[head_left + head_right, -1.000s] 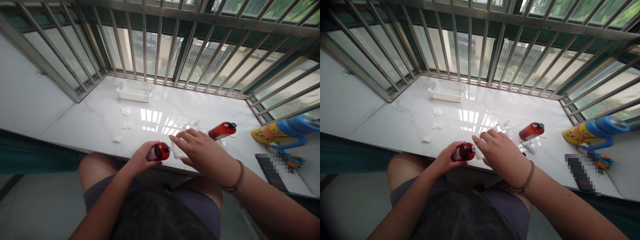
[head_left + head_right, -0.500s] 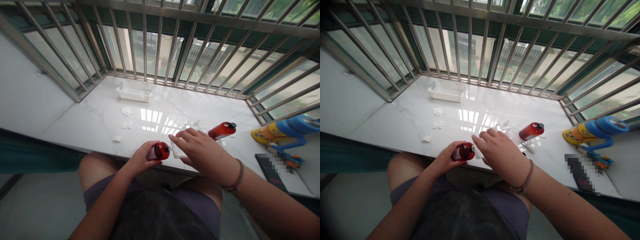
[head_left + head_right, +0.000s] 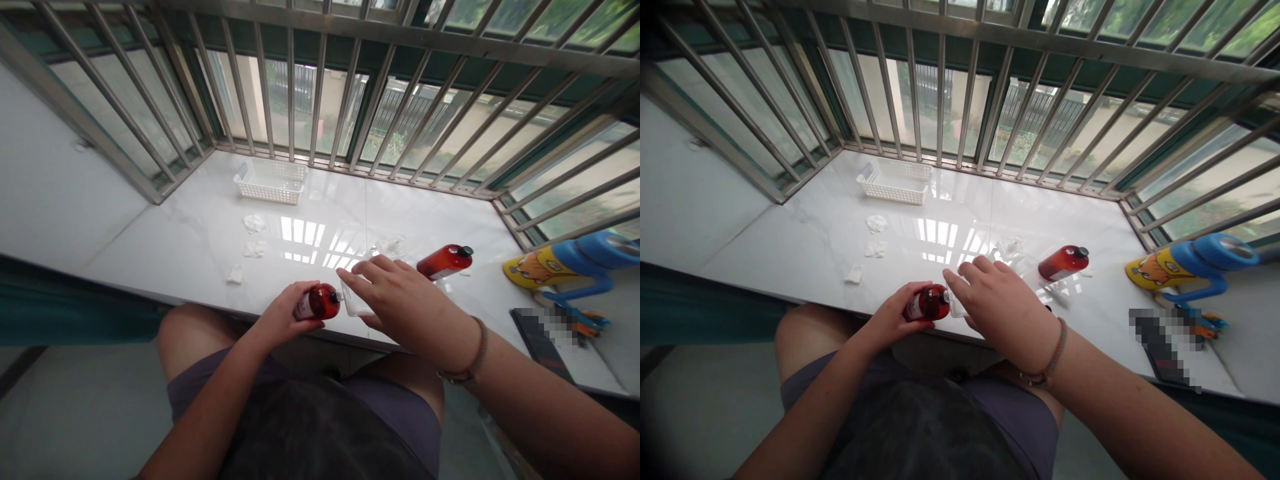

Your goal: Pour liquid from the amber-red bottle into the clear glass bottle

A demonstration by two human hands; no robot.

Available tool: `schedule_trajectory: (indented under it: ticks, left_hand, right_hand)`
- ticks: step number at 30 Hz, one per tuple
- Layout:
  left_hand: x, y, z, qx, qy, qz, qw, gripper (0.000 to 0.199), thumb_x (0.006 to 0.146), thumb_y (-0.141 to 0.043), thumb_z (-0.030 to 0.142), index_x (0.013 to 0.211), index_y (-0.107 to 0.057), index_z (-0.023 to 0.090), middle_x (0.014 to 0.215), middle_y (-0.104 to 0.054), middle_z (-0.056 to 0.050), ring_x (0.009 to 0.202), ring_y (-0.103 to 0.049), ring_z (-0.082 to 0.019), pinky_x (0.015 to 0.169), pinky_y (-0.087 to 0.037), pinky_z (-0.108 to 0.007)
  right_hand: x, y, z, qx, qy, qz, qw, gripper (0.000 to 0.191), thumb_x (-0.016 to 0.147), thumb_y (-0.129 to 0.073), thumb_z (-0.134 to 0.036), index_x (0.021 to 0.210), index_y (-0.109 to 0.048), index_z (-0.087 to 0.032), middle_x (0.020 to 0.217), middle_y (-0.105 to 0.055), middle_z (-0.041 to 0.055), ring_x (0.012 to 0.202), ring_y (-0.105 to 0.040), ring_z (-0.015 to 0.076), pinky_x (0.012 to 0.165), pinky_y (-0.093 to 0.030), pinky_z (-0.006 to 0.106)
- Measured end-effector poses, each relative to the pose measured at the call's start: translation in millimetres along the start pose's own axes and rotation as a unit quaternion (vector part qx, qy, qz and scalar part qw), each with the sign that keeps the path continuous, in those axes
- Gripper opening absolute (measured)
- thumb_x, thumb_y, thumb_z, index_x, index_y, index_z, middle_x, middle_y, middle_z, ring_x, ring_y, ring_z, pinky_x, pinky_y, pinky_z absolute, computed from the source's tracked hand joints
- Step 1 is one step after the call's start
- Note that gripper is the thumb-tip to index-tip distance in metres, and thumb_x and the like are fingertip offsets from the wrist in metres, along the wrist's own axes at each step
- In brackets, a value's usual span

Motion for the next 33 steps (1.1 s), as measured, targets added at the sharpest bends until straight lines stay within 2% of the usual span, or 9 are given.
schedule_trajectory:
  ticks: [11, 19, 22, 25, 28, 30, 33]
  left_hand:
    - [-0.1, 0.8, -0.9, -0.008, 0.003, 0.001, 1.000, 0.080, 0.083, -0.092, 0.027, 0.152, -0.053, 0.032, 0.153, -0.062, -0.010, 0.139, -0.061, -0.032, 0.120, -0.049, -0.053]
    - [-0.2, 4.1, 3.2, -0.011, 0.007, 0.006, 1.000, 0.081, 0.080, -0.093, 0.027, 0.151, -0.055, 0.031, 0.152, -0.064, -0.010, 0.140, -0.062, -0.033, 0.120, -0.050, -0.051]
    - [0.5, 4.4, 5.0, -0.012, 0.011, 0.011, 1.000, 0.078, 0.080, -0.094, 0.028, 0.149, -0.057, 0.029, 0.150, -0.065, -0.011, 0.138, -0.064, -0.032, 0.119, -0.051, -0.050]
    - [0.8, 2.5, 6.5, -0.017, 0.019, 0.014, 1.000, 0.078, 0.079, -0.095, 0.030, 0.147, -0.058, 0.028, 0.148, -0.067, -0.010, 0.137, -0.065, -0.032, 0.118, -0.052, -0.049]
    - [0.2, 0.1, 9.8, -0.019, 0.026, 0.015, 0.999, 0.079, 0.077, -0.096, 0.030, 0.147, -0.058, 0.028, 0.147, -0.068, -0.010, 0.136, -0.066, -0.031, 0.118, -0.052, -0.048]
    - [-0.5, -0.7, 13.7, -0.022, 0.029, 0.016, 0.999, 0.080, 0.075, -0.098, 0.030, 0.146, -0.059, 0.028, 0.147, -0.069, -0.009, 0.136, -0.066, -0.032, 0.119, -0.052, -0.047]
    - [-1.1, -1.5, 21.9, -0.030, 0.033, 0.014, 0.999, 0.080, 0.074, -0.099, 0.033, 0.145, -0.060, 0.028, 0.146, -0.070, -0.010, 0.136, -0.067, -0.033, 0.118, -0.053, -0.048]
  right_hand:
    - [-1.6, -2.9, 2.4, 0.024, -0.007, 0.002, 1.000, 0.081, 0.081, -0.093, -0.022, 0.153, -0.056, -0.020, 0.131, -0.073, 0.0145, 0.118, -0.066, 0.0361, 0.094, -0.060, 0.049]
    - [-20.3, -22.7, 14.6, 0.130, -0.043, 0.075, 0.988, 0.084, 0.088, -0.086, -0.025, 0.160, -0.044, -0.022, 0.135, -0.072, 0.0150, 0.121, -0.067, 0.0375, 0.100, -0.060, 0.056]
    - [-30.4, -30.8, 19.9, 0.196, -0.073, 0.116, 0.971, 0.076, 0.088, -0.086, -0.026, 0.153, -0.047, -0.021, 0.135, -0.071, 0.0159, 0.125, -0.068, 0.0374, 0.106, -0.059, 0.057]
    - [-43.1, -43.9, 27.5, 0.257, -0.118, 0.137, 0.949, 0.062, 0.089, -0.085, -0.031, 0.142, -0.054, -0.023, 0.134, -0.070, 0.0150, 0.128, -0.067, 0.0365, 0.108, -0.059, 0.057]
    - [-56.9, -63.7, 36.6, 0.346, -0.169, 0.140, 0.912, 0.066, 0.087, -0.087, -0.041, 0.143, -0.055, -0.027, 0.138, -0.068, 0.0134, 0.127, -0.069, 0.0347, 0.107, -0.060, 0.056]
    - [-66.1, -76.1, 41.6, 0.430, -0.186, 0.158, 0.869, 0.069, 0.086, -0.088, -0.045, 0.144, -0.054, -0.029, 0.140, -0.068, 0.0129, 0.128, -0.069, 0.0336, 0.110, -0.059, 0.056]
    - [-79.6, -91.8, 48.2, 0.552, -0.199, 0.192, 0.787, 0.069, 0.088, -0.088, -0.043, 0.146, -0.053, -0.031, 0.142, -0.069, 0.0132, 0.134, -0.068, 0.0328, 0.114, -0.057, 0.054]
Point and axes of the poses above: each hand's wrist, its own x-axis towards the middle knuckle, its own y-axis out of the back of the hand, z = x × y, the point moved 7 cm from there along x, towards the middle knuckle
